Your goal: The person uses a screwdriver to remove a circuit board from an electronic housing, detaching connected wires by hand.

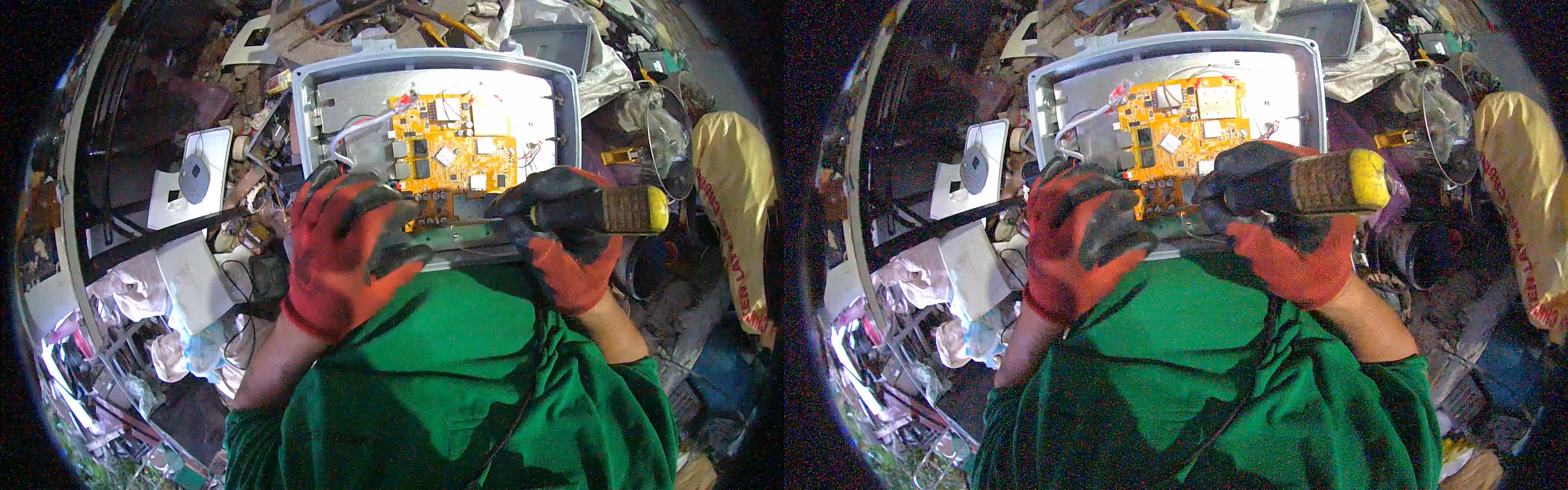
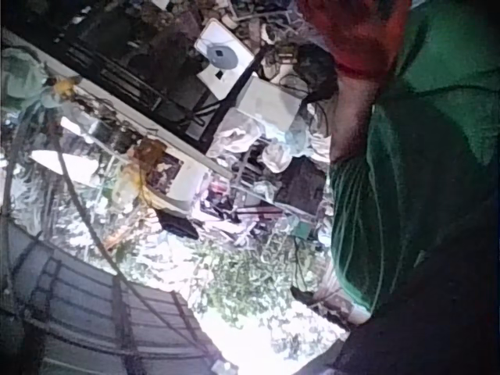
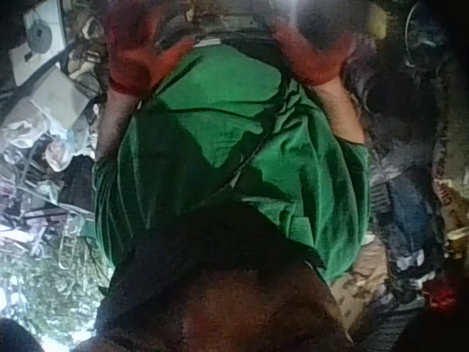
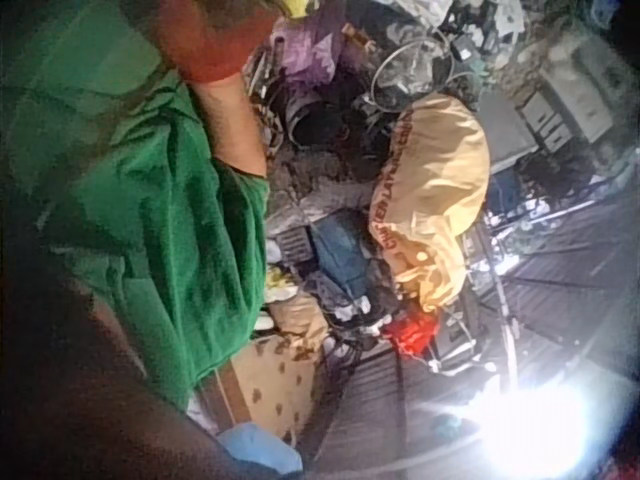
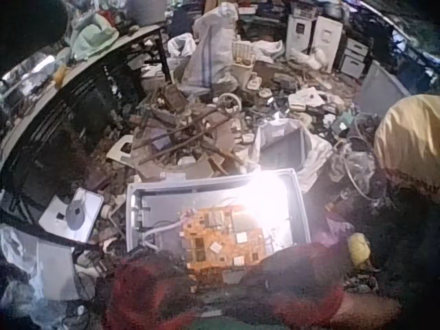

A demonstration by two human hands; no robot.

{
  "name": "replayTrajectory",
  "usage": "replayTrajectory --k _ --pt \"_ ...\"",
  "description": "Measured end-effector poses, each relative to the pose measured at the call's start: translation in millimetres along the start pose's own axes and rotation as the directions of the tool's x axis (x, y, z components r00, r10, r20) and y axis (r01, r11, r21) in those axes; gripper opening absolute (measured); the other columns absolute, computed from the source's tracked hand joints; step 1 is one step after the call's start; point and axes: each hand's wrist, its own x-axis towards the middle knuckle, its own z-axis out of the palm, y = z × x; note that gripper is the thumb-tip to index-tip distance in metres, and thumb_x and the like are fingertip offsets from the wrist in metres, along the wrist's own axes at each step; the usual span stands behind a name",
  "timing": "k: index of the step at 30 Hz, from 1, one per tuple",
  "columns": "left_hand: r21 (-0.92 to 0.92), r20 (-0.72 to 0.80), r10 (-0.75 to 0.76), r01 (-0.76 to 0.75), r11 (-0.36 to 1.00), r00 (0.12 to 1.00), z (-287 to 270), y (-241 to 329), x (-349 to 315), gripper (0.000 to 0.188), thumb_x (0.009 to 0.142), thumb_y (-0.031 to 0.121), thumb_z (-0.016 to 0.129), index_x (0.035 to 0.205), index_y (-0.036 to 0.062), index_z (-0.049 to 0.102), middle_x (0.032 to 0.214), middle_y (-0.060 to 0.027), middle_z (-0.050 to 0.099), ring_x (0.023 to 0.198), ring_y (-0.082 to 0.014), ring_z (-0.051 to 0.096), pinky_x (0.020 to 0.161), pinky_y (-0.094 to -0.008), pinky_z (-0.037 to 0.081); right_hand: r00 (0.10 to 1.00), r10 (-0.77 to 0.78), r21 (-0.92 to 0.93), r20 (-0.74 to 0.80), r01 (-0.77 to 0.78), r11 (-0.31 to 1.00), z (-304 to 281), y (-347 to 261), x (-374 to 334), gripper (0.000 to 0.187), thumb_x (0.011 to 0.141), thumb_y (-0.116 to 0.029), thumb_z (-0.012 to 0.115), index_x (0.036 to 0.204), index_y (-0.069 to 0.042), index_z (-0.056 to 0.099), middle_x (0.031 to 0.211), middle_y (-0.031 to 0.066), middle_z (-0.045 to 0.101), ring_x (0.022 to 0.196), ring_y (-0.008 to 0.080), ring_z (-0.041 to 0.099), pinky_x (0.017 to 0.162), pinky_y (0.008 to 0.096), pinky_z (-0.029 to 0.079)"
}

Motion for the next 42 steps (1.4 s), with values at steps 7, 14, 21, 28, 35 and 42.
replayTrajectory --k 7,14,21,28,35,42 --pt "0.032 -0.119 0.183 -0.18 0.983 0.976 2.8 1.5 15.6 0.049 0.066 0.03 0.086 0.111 0.0177 0.074 0.123 -0.0016 0.062 0.122 -0.0285 0.055 0.112 -0.053 0.032 0.999 0.024 0.103 -0.033 -0.02 0.994 8.0 -5.0 1.5 0.064 0.082 -0.01 0.082 0.134 0.002 0.048 0.125 0.0164 0.063 0.111 0.025 0.066 0.099 0.0408 0.053" --pt "0.006 -0.162 0.097 -0.097 0.995 0.982 -12.0 -1.1 33.7 0.034 0.07 0.021 0.081 0.103 0.0192 0.073 0.115 -0.0047 0.066 0.117 -0.0274 0.059 0.109 -0.0517 0.034 0.955 -0.078 -0.046 -0.285 0.068 0.997 -27.3 -4.7 -9.0 0.062 0.082 -0.006 0.078 0.136 -0.002 0.048 0.125 0.0162 0.062 0.11 0.024 0.066 0.096 0.0419 0.056" --pt "0.067 -0.295 0.106 -0.09 0.994 0.95 -26.4 -19.4 86.6 0.032 0.075 0.014 0.077 0.108 0.0146 0.075 0.114 -0.0109 0.069 0.109 -0.0329 0.063 0.103 -0.047 0.043 0.913 -0.372 -0.924 -0.166 -0.012 0.382 -87.2 7.2 -31.1 0.052 0.082 -0.006 0.076 0.133 -0.009 0.064 0.14 0.0172 0.058 0.127 0.0337 0.057 0.112 0.0438 0.042" --pt "0.241 -0.213 0.156 -0.102 0.965 0.965 -24.7 -35.6 114.2 0.028 0.081 0.017 0.075 0.108 0.0084 0.074 0.116 -0.0139 0.068 0.111 -0.0359 0.061 0.1 -0.0472 0.045 0.681 0.002 -0.085 -0.732 -0.094 0.992 -79.7 12.1 -28.7 0.077 0.083 0.0 0.08 0.148 0.001 0.04 0.123 0.0111 0.067 0.11 0.0232 0.065 0.105 0.0408 0.048" --pt "0.143 -0.246 0.147 -0.114 0.983 0.958 -22.3 -42.6 116.2 0.026 0.08 0.016 0.072 0.104 0.0079 0.075 0.115 -0.0135 0.068 0.11 -0.0355 0.061 0.101 -0.0486 0.043 0.919 -0.346 -0.837 -0.186 0.036 0.546 -78.7 19.1 -37.6 0.09 0.081 0.005 0.08 0.151 0.003 0.024 0.118 0.0142 0.067 0.103 0.0208 0.067 0.092 0.0369 0.056" --pt "0.268 -0.202 0.202 -0.145 0.952 0.958 -19.4 -49.7 119.6 0.033 0.081 0.016 0.07 0.112 0.0079 0.075 0.128 -0.0161 0.065 0.12 -0.0368 0.058 0.107 -0.0478 0.041 0.852 -0.049 -0.111 -0.521 -0.011 0.994 -57.2 11.9 -26.6 0.079 0.082 0.007 0.078 0.147 0.002 0.033 0.123 0.0153 0.064 0.105 0.0229 0.066 0.093 0.039 0.055"
